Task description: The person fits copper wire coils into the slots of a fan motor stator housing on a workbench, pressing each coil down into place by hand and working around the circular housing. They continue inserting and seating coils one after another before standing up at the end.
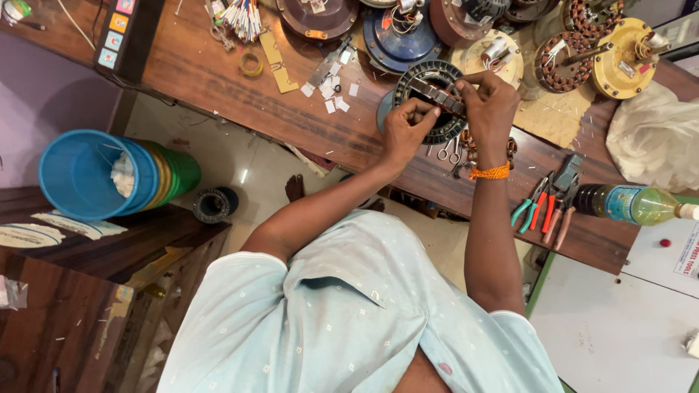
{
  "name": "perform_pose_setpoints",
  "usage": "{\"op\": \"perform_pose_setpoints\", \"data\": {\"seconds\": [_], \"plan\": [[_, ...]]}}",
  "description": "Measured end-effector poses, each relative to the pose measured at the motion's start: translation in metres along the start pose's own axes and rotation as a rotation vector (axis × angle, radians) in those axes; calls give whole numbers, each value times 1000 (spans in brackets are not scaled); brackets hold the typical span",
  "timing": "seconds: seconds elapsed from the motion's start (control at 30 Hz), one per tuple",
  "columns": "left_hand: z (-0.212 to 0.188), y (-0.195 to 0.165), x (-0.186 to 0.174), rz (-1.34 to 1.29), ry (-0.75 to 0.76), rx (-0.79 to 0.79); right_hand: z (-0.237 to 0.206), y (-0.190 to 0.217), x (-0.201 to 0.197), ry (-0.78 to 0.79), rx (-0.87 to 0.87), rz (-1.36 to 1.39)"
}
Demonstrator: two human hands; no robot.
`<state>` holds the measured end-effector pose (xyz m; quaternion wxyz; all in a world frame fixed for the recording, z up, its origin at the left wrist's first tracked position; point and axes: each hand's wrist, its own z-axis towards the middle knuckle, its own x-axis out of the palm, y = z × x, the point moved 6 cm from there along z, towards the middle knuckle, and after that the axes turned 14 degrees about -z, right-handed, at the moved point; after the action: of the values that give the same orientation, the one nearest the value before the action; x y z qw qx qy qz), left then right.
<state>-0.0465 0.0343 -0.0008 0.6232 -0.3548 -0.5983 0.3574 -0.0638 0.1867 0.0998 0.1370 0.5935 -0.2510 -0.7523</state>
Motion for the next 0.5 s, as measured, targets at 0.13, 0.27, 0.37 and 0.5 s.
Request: {"op": "perform_pose_setpoints", "data": {"seconds": [0.13,0.27,0.37,0.5], "plan": [[4,2,4,44,-2,-5,-12,-18,-10,-32,54,59],[4,-1,3,86,4,10,-46,-19,-21,-95,103,13],[2,-2,2,88,7,-18,-68,-8,-18,-141,69,-47],[0,-10,0,170,3,17,-85,13,-6,-280,-115,-42]]}}
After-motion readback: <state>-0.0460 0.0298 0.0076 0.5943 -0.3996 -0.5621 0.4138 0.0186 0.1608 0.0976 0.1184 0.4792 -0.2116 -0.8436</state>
